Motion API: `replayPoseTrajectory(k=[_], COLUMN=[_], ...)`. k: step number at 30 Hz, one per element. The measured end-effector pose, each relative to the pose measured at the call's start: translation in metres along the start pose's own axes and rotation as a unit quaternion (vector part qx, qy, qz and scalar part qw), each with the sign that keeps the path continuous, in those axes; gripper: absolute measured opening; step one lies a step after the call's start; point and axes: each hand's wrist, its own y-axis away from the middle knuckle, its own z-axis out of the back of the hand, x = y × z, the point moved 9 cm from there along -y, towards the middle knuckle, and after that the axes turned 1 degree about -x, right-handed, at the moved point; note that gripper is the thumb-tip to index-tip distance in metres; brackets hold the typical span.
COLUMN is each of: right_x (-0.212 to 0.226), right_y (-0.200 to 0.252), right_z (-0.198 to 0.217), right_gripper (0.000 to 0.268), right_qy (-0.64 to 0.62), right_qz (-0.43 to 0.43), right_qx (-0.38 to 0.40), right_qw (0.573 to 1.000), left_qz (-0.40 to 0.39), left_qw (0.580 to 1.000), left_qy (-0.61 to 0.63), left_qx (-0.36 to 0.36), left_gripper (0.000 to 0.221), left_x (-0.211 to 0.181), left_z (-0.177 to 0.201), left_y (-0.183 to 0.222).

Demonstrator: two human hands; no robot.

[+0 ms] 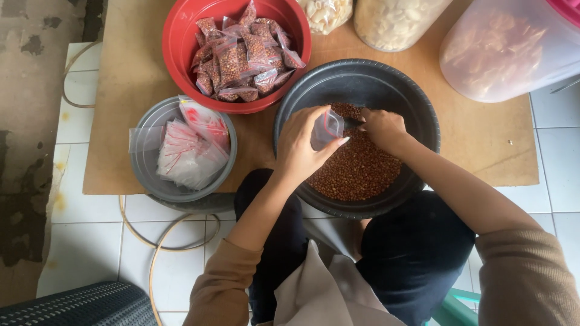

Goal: Manually filling small plastic bags with peanuts from a large bowl.

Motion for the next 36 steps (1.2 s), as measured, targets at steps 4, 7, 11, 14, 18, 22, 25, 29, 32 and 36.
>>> replayPoseTrajectory(k=[4, 7, 11, 14, 18, 22, 25, 29, 32, 36], right_x=[0.001, 0.028, 0.049, 0.044, 0.031, 0.025, 0.026, 0.026, 0.037, 0.049], right_y=[0.001, 0.025, 0.058, 0.073, 0.105, 0.135, 0.152, 0.157, 0.167, 0.171], right_z=[-0.026, -0.014, 0.020, 0.067, 0.155, 0.205, 0.219, 0.216, 0.220, 0.227], right_gripper=[0.028, 0.039, 0.033, 0.032, 0.031, 0.033, 0.029, 0.023, 0.020, 0.017], right_qy=[-0.069, -0.252, -0.284, -0.278, -0.255, -0.257, -0.276, -0.237, -0.213, -0.183], right_qz=[-0.033, 0.034, 0.110, 0.083, 0.008, -0.055, -0.085, -0.087, -0.087, -0.069], right_qx=[0.106, 0.205, 0.263, 0.242, 0.167, 0.095, 0.011, -0.107, -0.146, -0.184], right_qw=[0.991, 0.945, 0.915, 0.926, 0.952, 0.960, 0.957, 0.962, 0.962, 0.963], left_qz=[-0.012, -0.005, 0.023, 0.034, 0.078, 0.078, 0.058, 0.057, 0.066, 0.072], left_qw=[1.000, 1.000, 0.999, 0.999, 0.991, 0.989, 0.994, 0.995, 0.994, 0.992], left_qy=[-0.022, -0.022, -0.022, -0.001, 0.073, 0.050, -0.009, -0.011, -0.017, -0.026], left_qx=[0.004, 0.006, 0.006, -0.012, -0.078, -0.115, -0.097, -0.083, -0.086, -0.096], left_gripper=[0.063, 0.065, 0.066, 0.064, 0.058, 0.060, 0.057, 0.053, 0.054, 0.058], left_x=[-0.002, 0.001, -0.002, -0.018, -0.028, -0.023, -0.030, -0.023, -0.015, -0.017], left_z=[0.000, -0.004, -0.006, 0.001, 0.008, 0.005, -0.002, -0.023, -0.035, -0.032], left_y=[0.001, 0.004, 0.004, 0.000, 0.010, 0.025, 0.032, 0.039, 0.046, 0.045])
